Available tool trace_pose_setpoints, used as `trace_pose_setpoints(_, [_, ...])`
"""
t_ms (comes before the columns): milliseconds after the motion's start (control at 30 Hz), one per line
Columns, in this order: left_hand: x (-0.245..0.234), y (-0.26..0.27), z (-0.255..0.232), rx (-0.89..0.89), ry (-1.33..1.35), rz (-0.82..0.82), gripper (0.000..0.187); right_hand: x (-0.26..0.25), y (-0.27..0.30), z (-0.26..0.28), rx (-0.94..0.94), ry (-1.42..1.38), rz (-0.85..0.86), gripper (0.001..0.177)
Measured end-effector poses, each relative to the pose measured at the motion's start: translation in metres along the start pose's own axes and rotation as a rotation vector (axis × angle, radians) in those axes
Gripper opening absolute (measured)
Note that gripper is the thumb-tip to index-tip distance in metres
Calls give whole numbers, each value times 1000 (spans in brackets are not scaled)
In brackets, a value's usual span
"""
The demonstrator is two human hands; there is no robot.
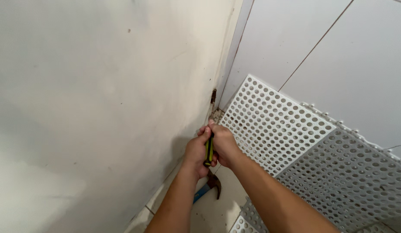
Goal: The person uses a screwdriver and hammer to chip away grout from the corner joint between a tiled wall and a white plastic drain cover. The person repeatedly strikes the screwdriver with the hammer to loosen and remove material from the corner.
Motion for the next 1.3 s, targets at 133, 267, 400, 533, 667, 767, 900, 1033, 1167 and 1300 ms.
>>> trace_pose_setpoints(133, [10, 11, -17, 40, -176, -83, 35, -8, -17, -6, 27, 54, -7, 50])
trace_pose_setpoints(267, [14, 18, -26, 28, -362, -187, 46, -17, -23, -13, 16, 25, -24, 45])
trace_pose_setpoints(400, [6, 12, -36, 137, -705, -324, 48, -14, -27, -17, 0, -234, 30, 38])
trace_pose_setpoints(533, [4, 6, -49, 424, -1031, -376, 45, -5, -27, -14, -31, -331, 125, 37])
trace_pose_setpoints(667, [-29, -13, -1, -1, -169, -45, 38, -10, -27, -8, 39, 34, 38, 43])
trace_pose_setpoints(767, [-16, -10, 3, -33, 122, 189, 45, -12, -27, -5, 52, 210, 74, 46])
trace_pose_setpoints(900, [-13, -5, 0, 77, -153, -37, 39, -16, -27, -8, 60, 90, 51, 46])
trace_pose_setpoints(1033, [-2, -4, 7, 81, -150, -112, 41, -24, -17, -8, 90, -12, 22, 44])
trace_pose_setpoints(1167, [19, -7, 6, 69, 234, 125, 24, -21, -11, 7, 44, 144, 57, 42])
trace_pose_setpoints(1300, [18, -5, 7, 44, 191, 49, 26, -23, -10, 9, 9, 143, -34, 40])
Point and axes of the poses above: each hand's wrist, its own y-axis away from the middle knuckle, its own x-axis out of the palm, z = x × y, the point moved 9 cm from there along -y, towards the middle knuckle, and after that the axes turned 14 degrees about z, right-handed, at the moved point
